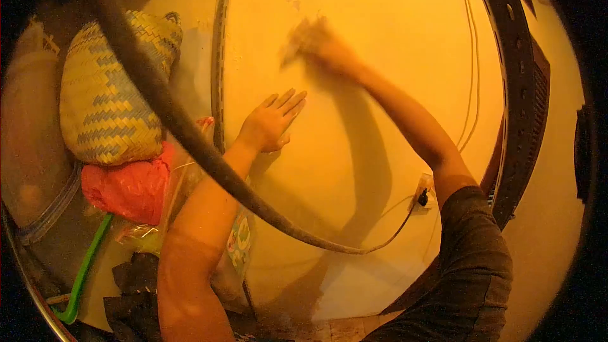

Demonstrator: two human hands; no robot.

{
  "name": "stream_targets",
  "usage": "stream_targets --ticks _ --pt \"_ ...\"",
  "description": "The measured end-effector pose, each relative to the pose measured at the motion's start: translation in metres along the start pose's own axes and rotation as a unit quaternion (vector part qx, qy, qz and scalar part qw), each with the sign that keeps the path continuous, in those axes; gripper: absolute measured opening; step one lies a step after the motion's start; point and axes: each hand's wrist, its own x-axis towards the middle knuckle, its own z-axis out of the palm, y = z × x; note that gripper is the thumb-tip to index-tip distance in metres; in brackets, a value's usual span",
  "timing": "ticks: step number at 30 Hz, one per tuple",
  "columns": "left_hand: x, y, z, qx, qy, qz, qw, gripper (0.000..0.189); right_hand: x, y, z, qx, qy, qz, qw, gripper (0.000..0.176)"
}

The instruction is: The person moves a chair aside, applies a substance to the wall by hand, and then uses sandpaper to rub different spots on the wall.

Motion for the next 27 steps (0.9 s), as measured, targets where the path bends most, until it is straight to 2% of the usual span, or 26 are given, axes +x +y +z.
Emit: stream_targets --ticks 1,2,4,5,6,7,10,11,12,13,14,16,17,19,20,22,23,24,25,27 --pt "0.001 0.0 0.0 -0.017 0.049 0.016 0.999 0.089 0.012 0.036 -0.022 0.026 0.026 0.076 0.996 0.033" --pt "0.003 0.001 0.002 -0.014 0.05 0.017 0.999 0.089 0.023 0.063 -0.005 0.148 0.201 0.191 0.949 0.032" --pt "-0.001 0.0 0.001 -0.017 0.055 0.018 0.998 0.089 0.034 0.029 -0.048 0.059 0.34 0.195 0.918 0.034" --pt "-0.005 0.001 0.0 -0.015 0.052 0.013 0.998 0.089 0.028 0.024 -0.042 0.122 0.16 0.139 0.97 0.037" --pt "-0.005 0.002 -0.001 -0.007 0.046 0.008 0.999 0.089 0.022 0.026 -0.035 0.174 -0.028 0.073 0.982 0.041" --pt "-0.001 0.004 -0.002 0.002 0.042 0.007 0.999 0.089 0.022 0.027 -0.029 0.172 -0.028 0.069 0.982 0.041" --pt "-0.001 0.006 0.005 -0.034 0.072 0.014 0.997 0.09 0.024 0.021 0.004 -0.057 -0.07 -0.116 0.989 0.057" --pt "-0.004 0.003 0.006 -0.034 0.071 0.01 0.997 0.09 0.041 0.051 0.006 0.057 0.04 -0.013 0.998 0.057" --pt "-0.004 0.003 0.004 -0.029 0.063 0.013 0.998 0.09 0.051 0.058 -0.012 0.228 0.019 0.151 0.962 0.053" --pt "-0.001 0.006 0.003 -0.023 0.054 0.018 0.998 0.091 0.051 0.06 -0.019 0.073 0.103 0.168 0.978 0.044" --pt "0.0 0.004 0.001 -0.02 0.053 0.019 0.998 0.091 0.055 0.06 -0.021 -0.082 0.183 0.181 0.963 0.038" --pt "-0.001 0.004 0.002 -0.014 0.067 0.03 0.997 0.091 0.065 0.018 0.008 0.091 0.155 0.083 0.98 0.044" --pt "-0.001 0.004 0.003 -0.014 0.068 0.028 0.997 0.091 0.068 0.016 0.006 0.092 0.155 0.081 0.98 0.044" --pt "0.001 0.004 0.004 -0.025 -0.037 -0.006 0.999 0.093 0.072 0.02 0.002 0.057 0.079 0.039 0.994 0.043" --pt "-0.001 0.002 0.004 -0.02 -0.039 -0.008 0.999 0.093 0.078 0.023 0.0 0.041 0.046 0.019 0.998 0.043" --pt "-0.005 0.003 0.001 -0.005 0.05 0.023 0.998 0.094 0.087 0.033 -0.002 0.007 -0.025 -0.024 0.999 0.043" --pt "-0.001 0.003 0.0 0.0 0.055 0.023 0.998 0.094 0.091 0.052 -0.012 -0.103 0.048 0.07 0.991 0.044" --pt "-0.002 0.004 0.0 0.004 0.044 0.03 0.999 0.095 0.091 0.068 -0.015 -0.205 0.118 0.169 0.957 0.044" --pt "-0.003 0.002 -0.002 0.011 0.035 0.031 0.999 0.095 0.096 0.071 0.008 -0.203 0.124 0.168 0.957 0.044" --pt "-0.003 0.002 -0.001 0.012 0.037 0.02 0.999 0.095 0.102 0.057 0.078 -0.11 0.215 0.18 0.954 0.045"
